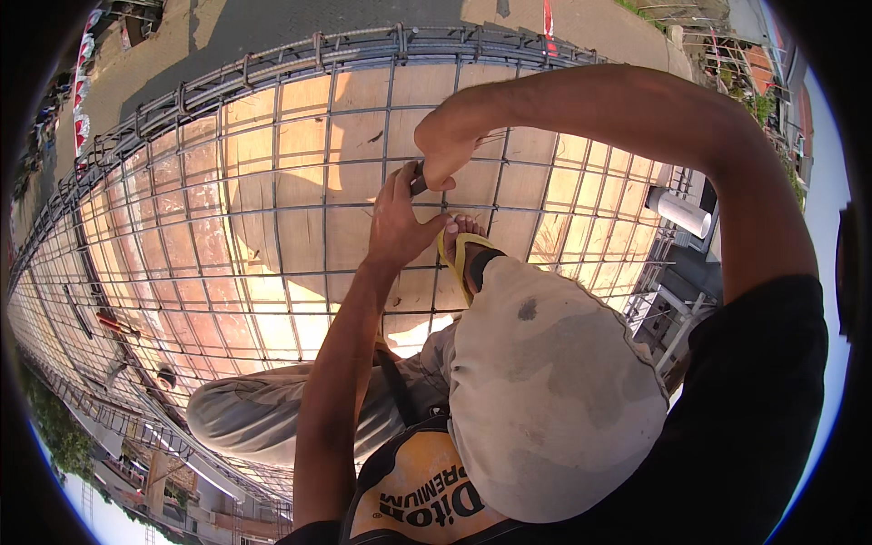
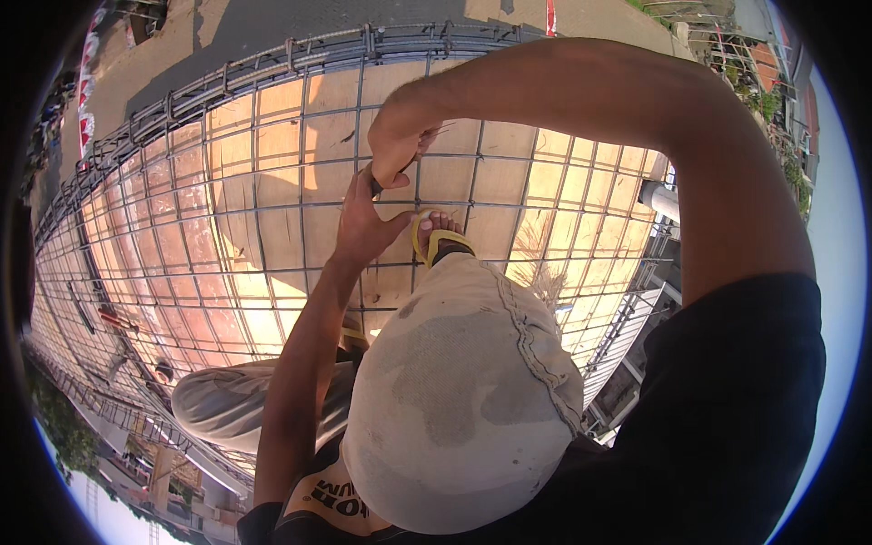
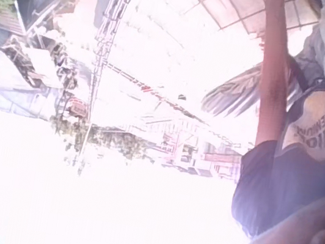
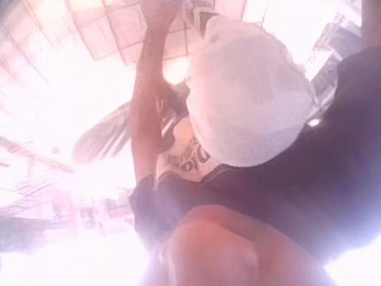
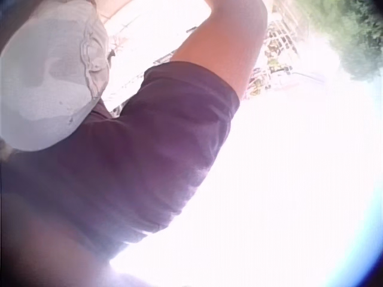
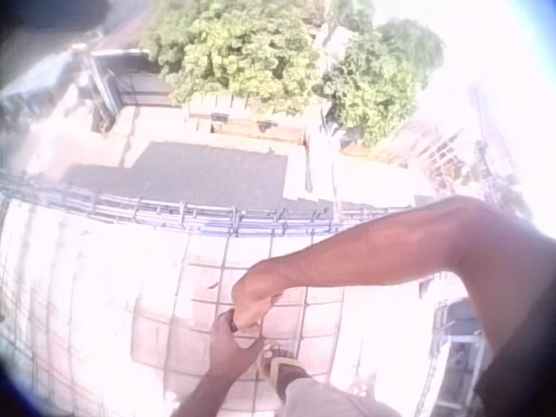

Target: The person secures reinforcement steel mesh to a beam by hand, using wire and pliers to twist and cut the connections.

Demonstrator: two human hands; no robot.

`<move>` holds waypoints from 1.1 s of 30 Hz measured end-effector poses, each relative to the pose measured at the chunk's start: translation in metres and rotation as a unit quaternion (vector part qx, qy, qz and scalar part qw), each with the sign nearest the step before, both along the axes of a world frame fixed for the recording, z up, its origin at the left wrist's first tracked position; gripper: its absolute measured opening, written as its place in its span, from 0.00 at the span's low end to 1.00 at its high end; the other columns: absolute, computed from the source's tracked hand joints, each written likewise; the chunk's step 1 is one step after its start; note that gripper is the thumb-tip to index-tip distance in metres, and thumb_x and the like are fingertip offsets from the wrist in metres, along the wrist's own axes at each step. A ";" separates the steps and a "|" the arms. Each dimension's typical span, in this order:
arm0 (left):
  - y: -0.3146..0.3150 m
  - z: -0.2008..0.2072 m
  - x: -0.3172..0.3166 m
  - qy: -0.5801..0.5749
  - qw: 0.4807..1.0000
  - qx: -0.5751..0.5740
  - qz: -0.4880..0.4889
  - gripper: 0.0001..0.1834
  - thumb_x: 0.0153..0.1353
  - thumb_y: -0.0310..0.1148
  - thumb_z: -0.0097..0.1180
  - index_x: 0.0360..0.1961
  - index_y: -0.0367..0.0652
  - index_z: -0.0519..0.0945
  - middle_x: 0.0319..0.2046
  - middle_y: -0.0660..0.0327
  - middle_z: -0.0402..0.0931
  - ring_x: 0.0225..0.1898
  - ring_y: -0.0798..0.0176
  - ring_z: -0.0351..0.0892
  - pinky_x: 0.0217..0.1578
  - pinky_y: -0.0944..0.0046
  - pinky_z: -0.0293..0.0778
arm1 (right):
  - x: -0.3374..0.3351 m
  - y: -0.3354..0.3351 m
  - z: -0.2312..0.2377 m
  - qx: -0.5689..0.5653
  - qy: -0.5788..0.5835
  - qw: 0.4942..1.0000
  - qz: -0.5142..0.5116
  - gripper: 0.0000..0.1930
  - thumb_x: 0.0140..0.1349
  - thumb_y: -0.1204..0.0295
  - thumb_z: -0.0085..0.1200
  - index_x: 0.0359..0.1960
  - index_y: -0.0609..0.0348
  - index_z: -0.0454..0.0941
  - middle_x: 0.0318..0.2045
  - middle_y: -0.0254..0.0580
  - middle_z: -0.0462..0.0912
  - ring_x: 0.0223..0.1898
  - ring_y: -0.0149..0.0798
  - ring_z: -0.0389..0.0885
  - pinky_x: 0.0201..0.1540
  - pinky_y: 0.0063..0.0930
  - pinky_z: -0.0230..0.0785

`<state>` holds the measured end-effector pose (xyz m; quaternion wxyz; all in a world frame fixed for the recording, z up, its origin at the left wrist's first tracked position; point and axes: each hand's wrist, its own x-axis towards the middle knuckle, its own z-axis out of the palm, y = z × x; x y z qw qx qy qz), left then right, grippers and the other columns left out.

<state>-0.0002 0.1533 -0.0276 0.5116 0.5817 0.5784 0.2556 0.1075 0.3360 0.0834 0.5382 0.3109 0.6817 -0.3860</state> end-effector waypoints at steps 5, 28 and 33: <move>0.003 -0.037 0.056 -0.039 0.944 0.026 0.326 0.16 0.48 0.32 0.73 0.37 0.42 0.81 0.35 0.58 0.83 0.37 0.49 0.83 0.38 0.50 0.76 | -0.017 0.008 -0.014 -0.079 -0.093 0.989 -0.079 0.18 0.50 0.56 0.57 0.19 0.60 0.74 0.16 0.39 0.71 0.18 0.40 0.64 0.22 0.38 0.55; -0.041 -0.043 0.017 -0.037 0.952 0.297 0.063 0.18 0.40 0.34 0.67 0.36 0.46 0.78 0.31 0.60 0.79 0.40 0.54 0.82 0.48 0.54 0.71 | 0.011 -0.141 0.008 -0.121 -0.228 0.782 -0.567 0.15 0.62 0.60 0.65 0.35 0.58 0.79 0.24 0.33 0.80 0.23 0.28 0.80 0.19 0.25 0.68; -0.004 -0.020 -0.007 -0.072 0.972 0.219 -0.045 0.13 0.42 0.29 0.66 0.32 0.43 0.80 0.27 0.55 0.83 0.34 0.47 0.84 0.41 0.52 0.77 | -0.038 -0.113 0.024 0.193 -0.136 0.971 -0.027 0.20 0.54 0.61 0.66 0.42 0.63 0.78 0.27 0.44 0.84 0.31 0.41 0.86 0.35 0.40 0.79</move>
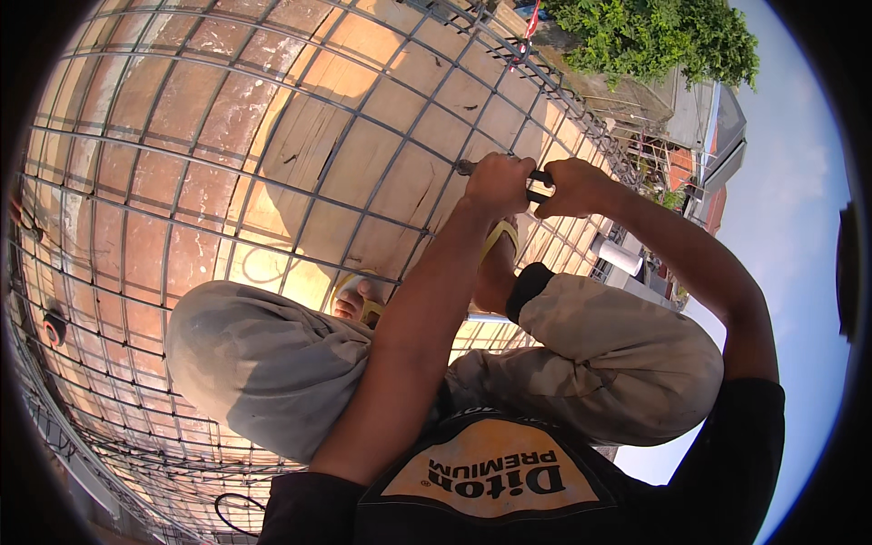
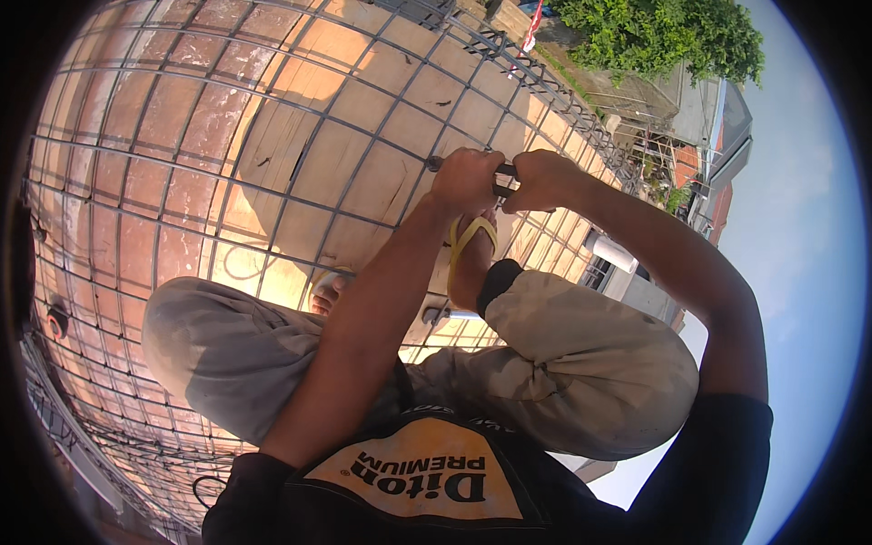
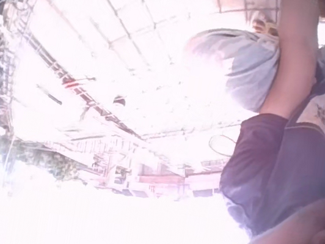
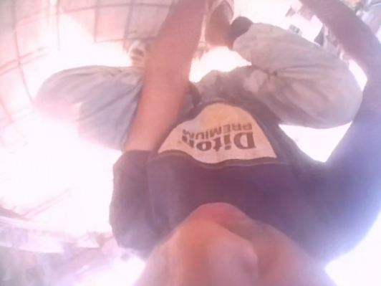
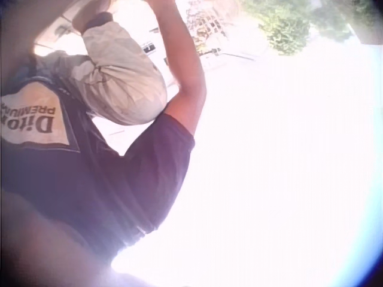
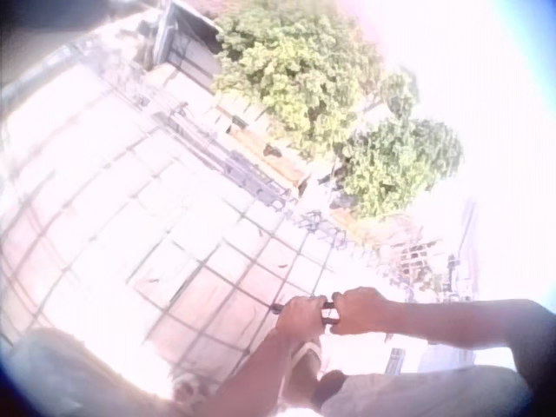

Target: The person secures reinforcement steel mesh to a beam by hand, using wire and pliers to twist and cut the connections.

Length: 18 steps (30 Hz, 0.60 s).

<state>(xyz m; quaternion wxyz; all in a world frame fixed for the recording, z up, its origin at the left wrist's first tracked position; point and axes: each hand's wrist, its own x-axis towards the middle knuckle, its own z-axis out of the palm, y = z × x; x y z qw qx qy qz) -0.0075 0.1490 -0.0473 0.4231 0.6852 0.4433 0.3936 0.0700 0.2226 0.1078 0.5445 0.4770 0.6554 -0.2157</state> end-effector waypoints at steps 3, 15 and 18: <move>0.014 -0.011 -0.018 -0.096 0.985 -0.139 0.021 0.17 0.43 0.27 0.63 0.39 0.43 0.84 0.32 0.48 0.85 0.38 0.41 0.85 0.42 0.46 0.80 | -0.031 -0.025 -0.002 0.167 0.080 0.913 0.363 0.16 0.55 0.66 0.63 0.41 0.63 0.78 0.34 0.49 0.84 0.37 0.51 0.87 0.39 0.42 0.79; 0.008 0.006 -0.004 -0.003 0.986 -0.123 0.111 0.11 0.55 0.30 0.57 0.40 0.44 0.83 0.36 0.53 0.86 0.43 0.50 0.85 0.47 0.48 0.76 | -0.017 0.014 -0.020 0.080 0.001 0.919 0.387 0.06 0.60 0.73 0.58 0.36 0.61 0.81 0.32 0.48 0.86 0.36 0.48 0.88 0.37 0.40 0.82; -0.016 0.010 0.020 0.007 0.971 -0.047 0.234 0.12 0.53 0.27 0.57 0.41 0.42 0.78 0.42 0.55 0.82 0.48 0.53 0.79 0.54 0.51 0.70 | -0.018 0.018 -0.018 0.023 0.031 0.943 0.330 0.09 0.60 0.68 0.60 0.35 0.61 0.83 0.32 0.48 0.86 0.37 0.50 0.87 0.40 0.43 0.81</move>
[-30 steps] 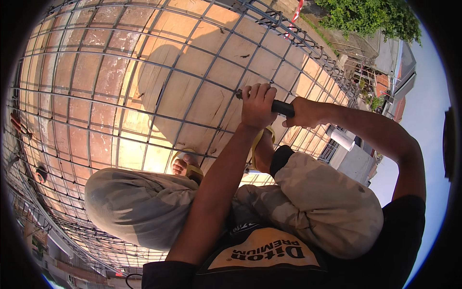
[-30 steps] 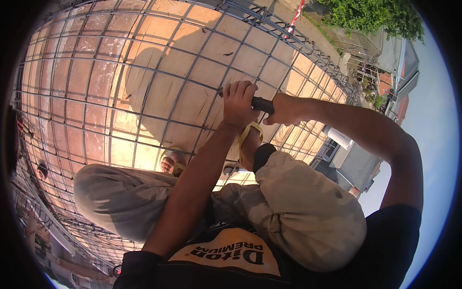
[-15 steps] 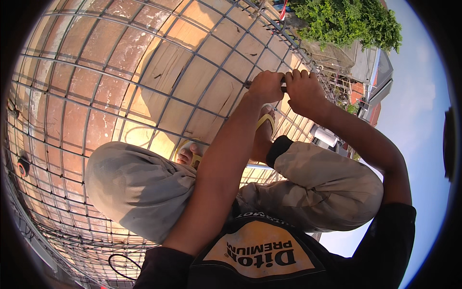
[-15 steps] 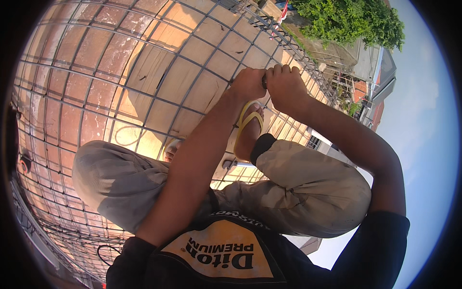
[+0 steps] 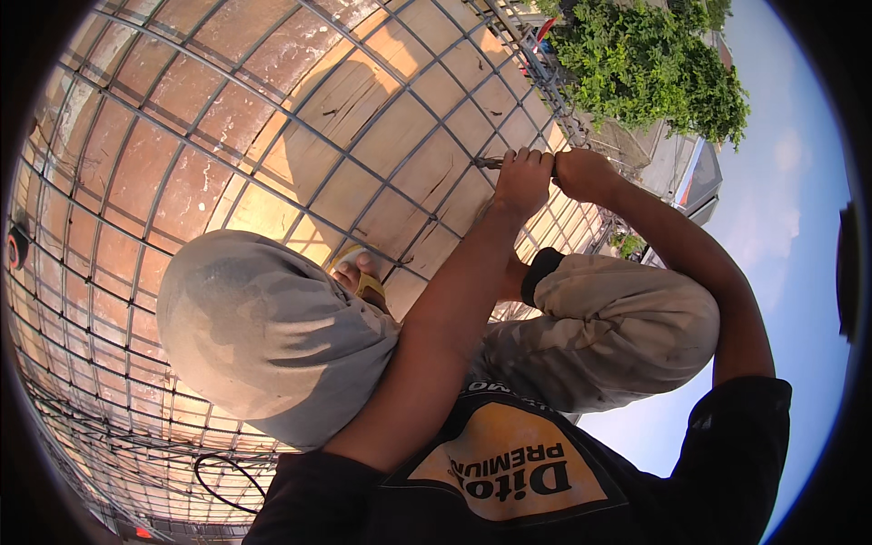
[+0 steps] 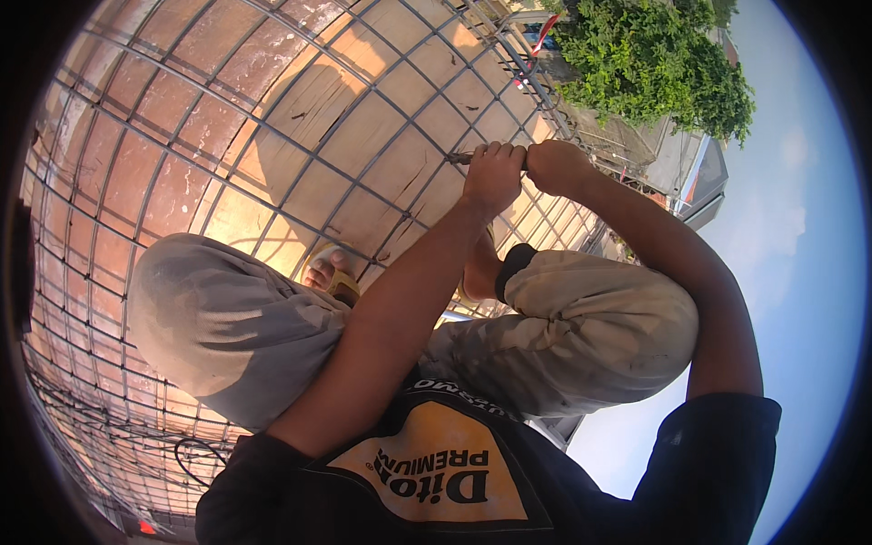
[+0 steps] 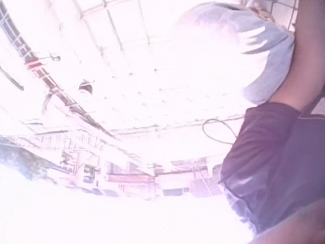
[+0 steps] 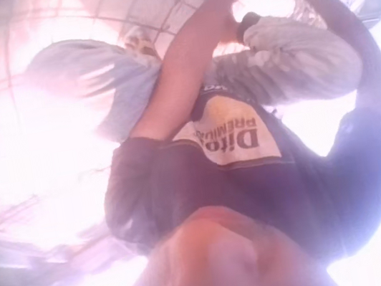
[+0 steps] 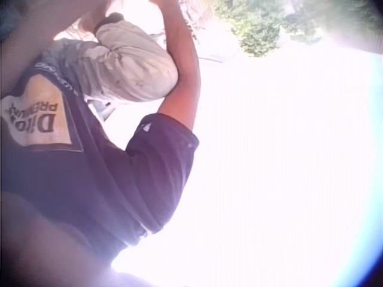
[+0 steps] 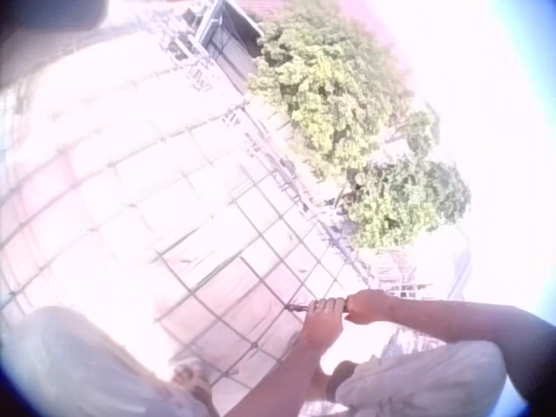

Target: The person secures reinforcement steel mesh to a beam by hand, using wire and pliers to twist and cut the connections.

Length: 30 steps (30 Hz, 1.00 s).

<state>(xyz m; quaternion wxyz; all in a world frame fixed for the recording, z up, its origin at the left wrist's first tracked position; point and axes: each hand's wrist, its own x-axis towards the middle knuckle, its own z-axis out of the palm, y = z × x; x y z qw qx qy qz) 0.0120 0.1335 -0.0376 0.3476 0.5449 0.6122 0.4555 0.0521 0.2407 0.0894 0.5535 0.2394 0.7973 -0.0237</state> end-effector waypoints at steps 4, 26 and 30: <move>-0.031 0.002 0.014 -0.024 0.998 0.062 0.022 0.23 0.52 0.28 0.59 0.51 0.39 0.74 0.51 0.51 0.76 0.56 0.49 0.75 0.63 0.47 0.64 | 0.011 -0.016 -0.006 -0.068 -0.115 0.891 -0.433 0.12 0.61 0.66 0.60 0.29 0.65 0.82 0.21 0.46 0.80 0.21 0.41 0.82 0.25 0.37 0.76; 0.024 -0.022 -0.019 -0.218 0.973 -0.038 -0.070 0.21 0.46 0.26 0.62 0.46 0.39 0.79 0.43 0.47 0.82 0.47 0.41 0.81 0.48 0.46 0.74 | 0.000 0.005 -0.014 0.063 0.038 0.985 0.156 0.06 0.59 0.71 0.59 0.32 0.60 0.81 0.27 0.43 0.84 0.33 0.43 0.87 0.37 0.41 0.79; -0.017 -0.003 0.014 -0.069 0.992 0.046 0.094 0.25 0.47 0.29 0.64 0.50 0.40 0.77 0.50 0.52 0.79 0.56 0.47 0.76 0.57 0.47 0.68 | 0.021 0.027 -0.019 -0.165 -0.006 0.985 -0.048 0.09 0.60 0.70 0.60 0.27 0.65 0.81 0.26 0.49 0.84 0.30 0.42 0.87 0.30 0.33 0.79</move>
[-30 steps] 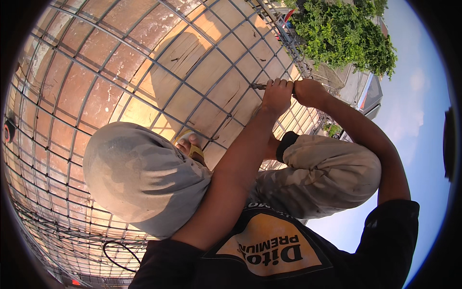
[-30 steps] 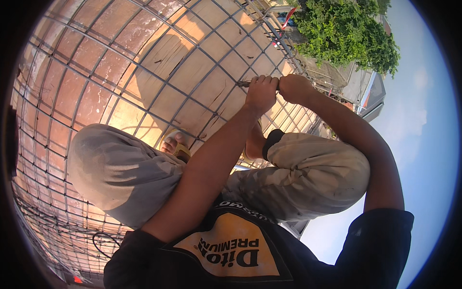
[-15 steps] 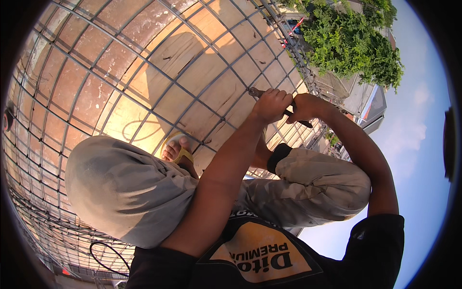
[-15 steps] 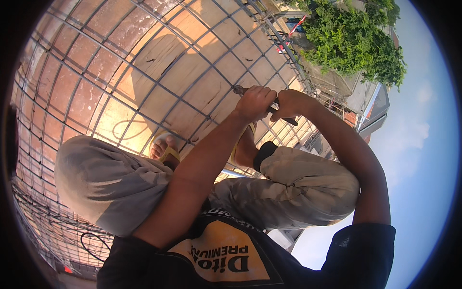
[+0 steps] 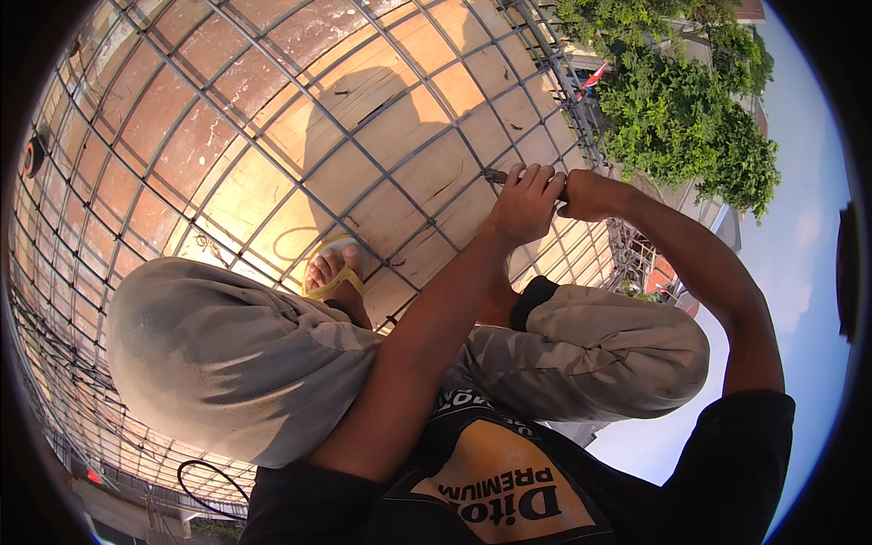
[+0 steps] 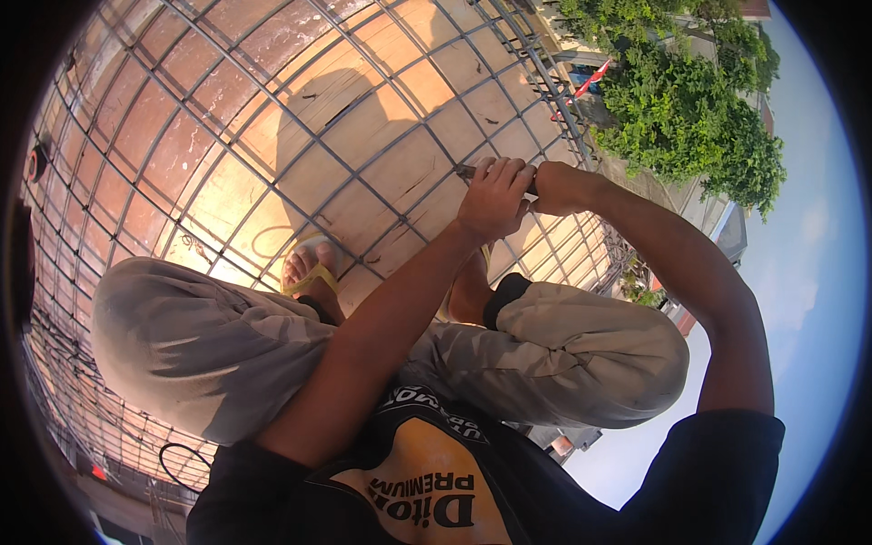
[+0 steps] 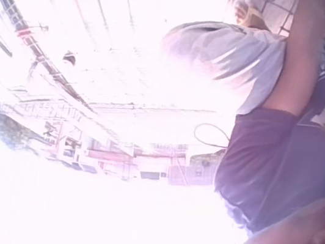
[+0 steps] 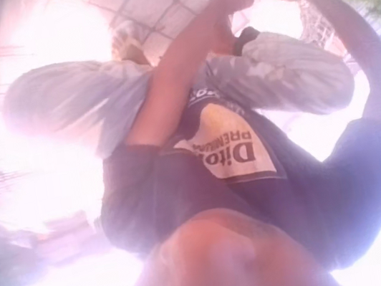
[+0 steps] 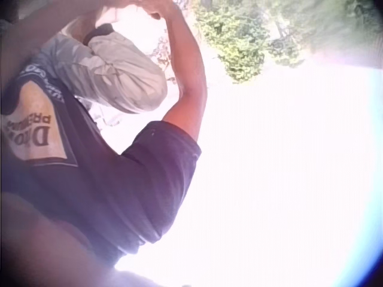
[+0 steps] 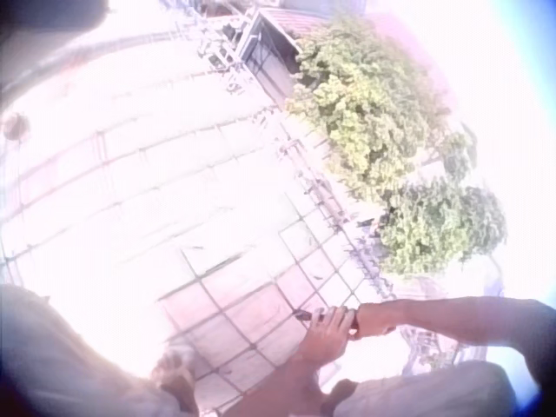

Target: The person secures reinforcement steel mesh to a beam by hand, using wire and pliers to twist and cut the connections.

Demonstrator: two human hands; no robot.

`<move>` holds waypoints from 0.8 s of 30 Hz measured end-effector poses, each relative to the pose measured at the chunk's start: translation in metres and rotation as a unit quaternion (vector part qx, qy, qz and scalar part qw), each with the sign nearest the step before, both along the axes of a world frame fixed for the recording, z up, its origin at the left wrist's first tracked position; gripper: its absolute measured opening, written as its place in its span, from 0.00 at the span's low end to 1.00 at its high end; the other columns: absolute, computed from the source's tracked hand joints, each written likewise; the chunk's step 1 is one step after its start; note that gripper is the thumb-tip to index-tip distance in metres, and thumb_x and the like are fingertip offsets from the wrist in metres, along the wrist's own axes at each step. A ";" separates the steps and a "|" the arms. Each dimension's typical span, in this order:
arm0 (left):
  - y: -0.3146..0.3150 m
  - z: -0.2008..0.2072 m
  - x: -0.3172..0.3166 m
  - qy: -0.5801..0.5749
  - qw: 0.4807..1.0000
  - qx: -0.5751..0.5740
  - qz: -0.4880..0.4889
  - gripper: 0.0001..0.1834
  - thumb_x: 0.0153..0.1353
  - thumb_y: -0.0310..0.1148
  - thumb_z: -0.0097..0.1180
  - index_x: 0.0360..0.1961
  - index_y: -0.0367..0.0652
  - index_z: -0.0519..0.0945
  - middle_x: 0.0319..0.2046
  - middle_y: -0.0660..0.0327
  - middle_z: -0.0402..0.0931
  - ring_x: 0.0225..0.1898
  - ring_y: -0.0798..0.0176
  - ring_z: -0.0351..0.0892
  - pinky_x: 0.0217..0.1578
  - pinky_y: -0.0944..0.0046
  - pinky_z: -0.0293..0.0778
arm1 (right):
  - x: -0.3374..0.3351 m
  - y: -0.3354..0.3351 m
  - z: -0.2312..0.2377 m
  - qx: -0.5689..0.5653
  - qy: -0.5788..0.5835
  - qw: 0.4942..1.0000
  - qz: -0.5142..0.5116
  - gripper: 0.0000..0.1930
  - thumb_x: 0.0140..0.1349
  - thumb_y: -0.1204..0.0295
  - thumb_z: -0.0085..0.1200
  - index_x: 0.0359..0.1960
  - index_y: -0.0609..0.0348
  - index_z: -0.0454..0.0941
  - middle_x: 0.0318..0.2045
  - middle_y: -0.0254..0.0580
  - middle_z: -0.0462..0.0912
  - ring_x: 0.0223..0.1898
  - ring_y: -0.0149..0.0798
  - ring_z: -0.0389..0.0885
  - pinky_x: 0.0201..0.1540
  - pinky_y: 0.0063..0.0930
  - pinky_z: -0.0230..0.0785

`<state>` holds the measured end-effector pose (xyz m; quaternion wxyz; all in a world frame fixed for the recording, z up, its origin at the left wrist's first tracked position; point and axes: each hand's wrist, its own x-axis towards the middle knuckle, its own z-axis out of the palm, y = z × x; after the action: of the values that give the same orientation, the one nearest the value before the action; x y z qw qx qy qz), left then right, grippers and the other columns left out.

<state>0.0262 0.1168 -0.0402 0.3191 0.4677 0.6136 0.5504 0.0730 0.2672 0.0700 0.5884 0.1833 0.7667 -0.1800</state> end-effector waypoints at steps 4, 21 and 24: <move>-0.007 -0.008 0.017 0.130 0.980 0.067 0.134 0.22 0.50 0.36 0.63 0.47 0.44 0.77 0.41 0.59 0.76 0.48 0.53 0.77 0.53 0.51 0.68 | 0.010 -0.015 0.001 -0.075 -0.286 0.763 -0.575 0.16 0.64 0.61 0.63 0.31 0.65 0.79 0.24 0.41 0.82 0.21 0.36 0.81 0.20 0.33 0.75; -0.015 -0.019 0.000 0.129 0.986 0.100 0.044 0.21 0.39 0.32 0.69 0.37 0.41 0.78 0.38 0.62 0.79 0.46 0.54 0.78 0.51 0.53 0.70 | 0.043 -0.032 0.018 -0.158 -0.153 0.696 -0.683 0.13 0.65 0.64 0.63 0.30 0.61 0.77 0.23 0.35 0.79 0.22 0.32 0.80 0.24 0.29 0.77; -0.007 -0.045 -0.001 0.090 0.989 0.069 -0.098 0.18 0.39 0.30 0.68 0.35 0.43 0.80 0.37 0.61 0.80 0.48 0.53 0.79 0.49 0.53 0.72 | 0.042 -0.032 0.018 -0.173 -0.161 0.697 -0.677 0.15 0.64 0.61 0.64 0.34 0.60 0.76 0.24 0.36 0.79 0.24 0.33 0.81 0.25 0.30 0.78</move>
<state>0.0252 0.1102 -0.0850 0.2818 0.5942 0.5517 0.5130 0.1147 0.2352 0.0878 0.4440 0.5737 0.2844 -0.6268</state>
